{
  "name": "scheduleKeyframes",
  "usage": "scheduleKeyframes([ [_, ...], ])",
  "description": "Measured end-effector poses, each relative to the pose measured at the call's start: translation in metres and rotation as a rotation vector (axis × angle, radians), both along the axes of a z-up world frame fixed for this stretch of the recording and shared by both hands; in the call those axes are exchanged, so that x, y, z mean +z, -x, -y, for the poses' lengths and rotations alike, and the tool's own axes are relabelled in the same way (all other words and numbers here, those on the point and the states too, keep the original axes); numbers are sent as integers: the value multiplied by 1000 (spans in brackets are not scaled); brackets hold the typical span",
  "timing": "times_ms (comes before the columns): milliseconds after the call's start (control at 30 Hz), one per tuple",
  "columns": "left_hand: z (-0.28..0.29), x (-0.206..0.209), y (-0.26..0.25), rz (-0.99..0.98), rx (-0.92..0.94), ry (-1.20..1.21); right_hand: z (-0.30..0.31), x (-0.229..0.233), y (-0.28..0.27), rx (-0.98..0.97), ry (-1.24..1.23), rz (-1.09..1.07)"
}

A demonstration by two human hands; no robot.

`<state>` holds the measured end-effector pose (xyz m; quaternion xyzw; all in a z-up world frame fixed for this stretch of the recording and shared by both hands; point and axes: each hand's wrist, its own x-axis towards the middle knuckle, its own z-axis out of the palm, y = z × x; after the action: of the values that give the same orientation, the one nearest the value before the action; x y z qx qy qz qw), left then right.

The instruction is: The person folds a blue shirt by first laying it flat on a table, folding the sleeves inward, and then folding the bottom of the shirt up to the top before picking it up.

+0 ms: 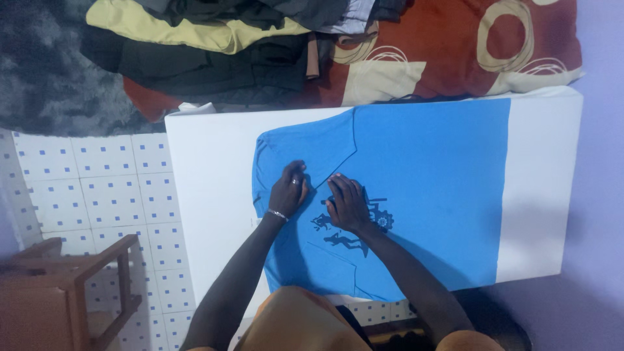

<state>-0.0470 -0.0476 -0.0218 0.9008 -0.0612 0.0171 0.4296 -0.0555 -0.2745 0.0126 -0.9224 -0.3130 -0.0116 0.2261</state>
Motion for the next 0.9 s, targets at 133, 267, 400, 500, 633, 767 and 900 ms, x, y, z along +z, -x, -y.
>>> scheduleKeyframes([
  [133,-4,3,-3,90,-36,-11,-7,7,-1,-24,16,11],
  [267,-8,21,-9,160,-93,17,-17,13,-5,-112,-16,-1],
  [400,-6,21,-9,130,-86,60,-27,18,-6,-185,-18,-40],
  [500,-3,13,-7,113,-58,0,-29,15,-11,-223,-31,-63],
  [633,-4,6,-5,143,-69,-7,-28,5,-18,-382,-99,-49],
  [767,-4,7,-5,134,-57,0,-30,2,-37,-593,-248,11],
  [900,-2,7,-4,14,-63,69,-34,8,-56,-687,-346,16],
])
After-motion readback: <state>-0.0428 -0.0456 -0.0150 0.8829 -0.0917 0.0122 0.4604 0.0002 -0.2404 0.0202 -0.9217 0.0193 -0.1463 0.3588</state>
